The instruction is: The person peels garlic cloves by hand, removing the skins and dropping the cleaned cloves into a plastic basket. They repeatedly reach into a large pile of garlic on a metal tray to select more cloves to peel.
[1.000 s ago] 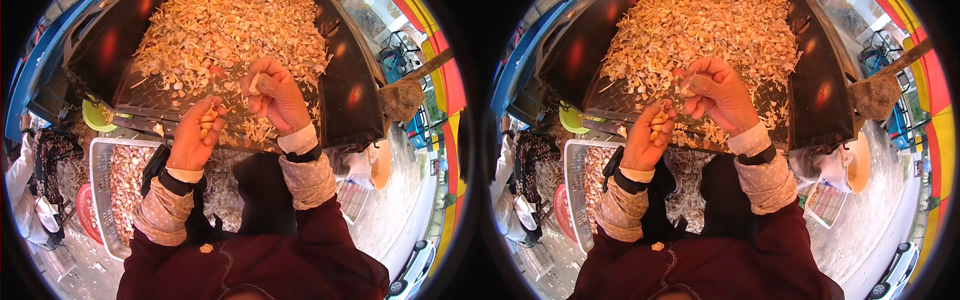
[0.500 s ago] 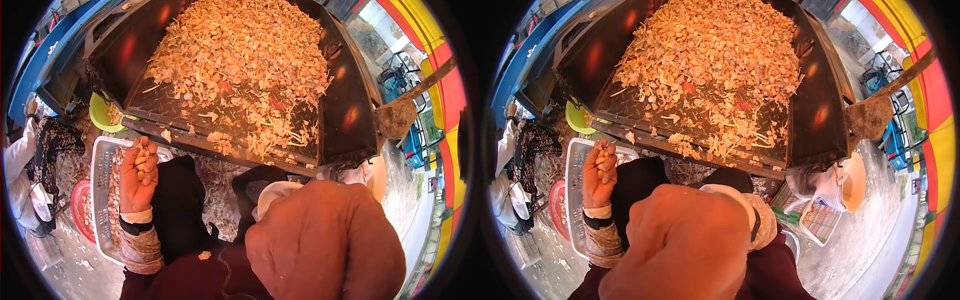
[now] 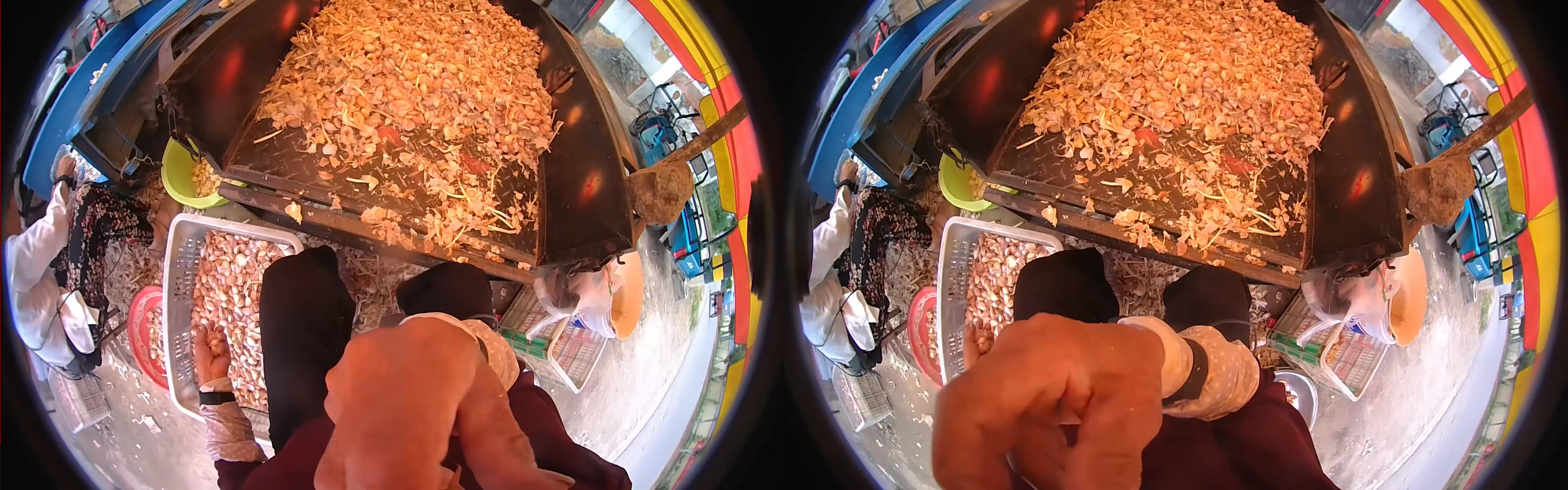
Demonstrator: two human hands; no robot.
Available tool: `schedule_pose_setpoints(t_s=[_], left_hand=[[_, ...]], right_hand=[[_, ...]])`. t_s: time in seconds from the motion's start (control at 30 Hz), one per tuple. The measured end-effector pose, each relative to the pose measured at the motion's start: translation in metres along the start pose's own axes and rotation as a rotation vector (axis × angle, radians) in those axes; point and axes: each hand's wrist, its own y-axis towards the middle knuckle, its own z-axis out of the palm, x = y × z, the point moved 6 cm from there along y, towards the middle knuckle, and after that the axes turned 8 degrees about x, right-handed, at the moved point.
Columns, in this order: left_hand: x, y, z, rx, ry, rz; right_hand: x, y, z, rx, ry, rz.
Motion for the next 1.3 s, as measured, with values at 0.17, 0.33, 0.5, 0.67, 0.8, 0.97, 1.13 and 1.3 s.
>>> schedule_pose_setpoints(t_s=[0.17, 0.33, 0.5, 0.67, 0.8, 0.97, 1.13, 1.3], left_hand=[[0.01, 0.012, -0.036, 0.036, 0.024, -0.071], [0.018, 0.009, -0.031, -0.045, 0.072, -0.029], [0.019, -0.017, 0.006, 0.093, 0.249, 0.18], [0.001, 0.008, -0.004, 0.13, 0.198, 0.07], [0.0, 0.0, -0.003, -0.164, 0.362, 0.04], [-0.005, 0.006, 0.038, -0.052, 0.501, 0.094], [0.029, -0.052, 0.266, 0.371, 0.584, 0.273], [0.11, -0.089, 0.425, 0.752, 0.662, 0.209]], right_hand=[[0.002, -0.001, 0.008, -0.277, -0.023, -0.232], [0.029, -0.004, -0.008, -0.428, -0.312, -0.271], [-0.006, -0.038, -0.073, -0.882, -0.398, 0.456], [-0.058, -0.088, -0.104, -0.565, -1.668, 0.79], [0.029, -0.096, -0.106, -0.637, -1.565, 0.831], [0.182, -0.218, -0.146, -1.326, -1.649, 0.822], [0.268, -0.297, -0.207, -1.421, -1.999, 0.93], [0.257, -0.279, -0.253, -1.049, -2.312, 1.442]])
